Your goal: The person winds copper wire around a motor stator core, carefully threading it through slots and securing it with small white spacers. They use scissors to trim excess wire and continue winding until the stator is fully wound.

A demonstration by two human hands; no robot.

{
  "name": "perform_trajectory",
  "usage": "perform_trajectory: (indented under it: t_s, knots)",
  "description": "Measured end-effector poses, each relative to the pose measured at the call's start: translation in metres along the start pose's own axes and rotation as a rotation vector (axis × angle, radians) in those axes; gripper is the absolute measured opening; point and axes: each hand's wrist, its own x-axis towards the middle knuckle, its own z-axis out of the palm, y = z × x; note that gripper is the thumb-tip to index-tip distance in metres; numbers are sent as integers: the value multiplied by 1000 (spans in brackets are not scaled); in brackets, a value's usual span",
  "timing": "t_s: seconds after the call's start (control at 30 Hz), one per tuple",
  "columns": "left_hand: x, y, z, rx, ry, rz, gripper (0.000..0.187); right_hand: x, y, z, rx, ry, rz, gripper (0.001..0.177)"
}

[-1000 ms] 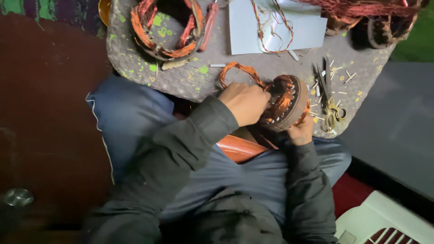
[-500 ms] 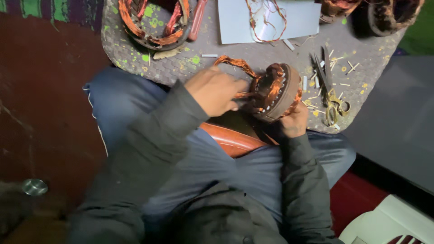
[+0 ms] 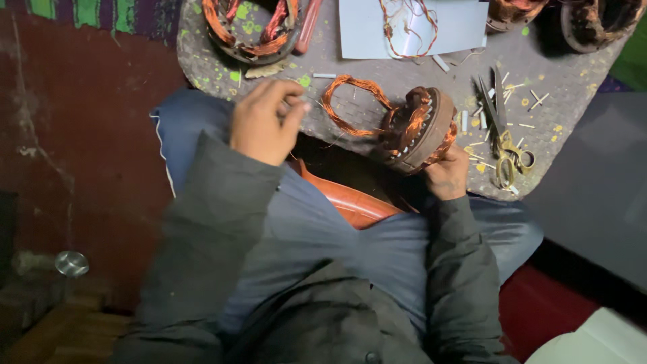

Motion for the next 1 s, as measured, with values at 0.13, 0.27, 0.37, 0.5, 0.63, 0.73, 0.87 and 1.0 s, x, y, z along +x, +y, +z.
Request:
perform_trajectory:
  t_s: [0.13,0.27,0.37,0.5,0.63,0.73,0.87,1.0]
  knots:
    - [0,-14,12,121,55,147,16,-1,-4,1,45,-1,9,18]
    - [8,-21,12,-98,-117,-30,16,2,-11,3,30,-1,-40,18]
    - [7,-19,12,-78,-189,17,14,3,-12,4,-5,10,-40,17]
    - [8,-12,15,-50,-180,0,11,3,-14,4,-11,11,-26,17]
    - [11,-11,12,-53,-194,18,17,2,-12,3,-23,10,-37,16]
    - [11,-6,8,-97,-231,34,13,2,-8,2,-21,8,-39,15]
    - [17,4,4,-99,-86,236,13,2,-2,1,49,-1,-43,16]
    - [26,25,-5,-47,-7,413,11,2,-4,1,41,1,-22,15]
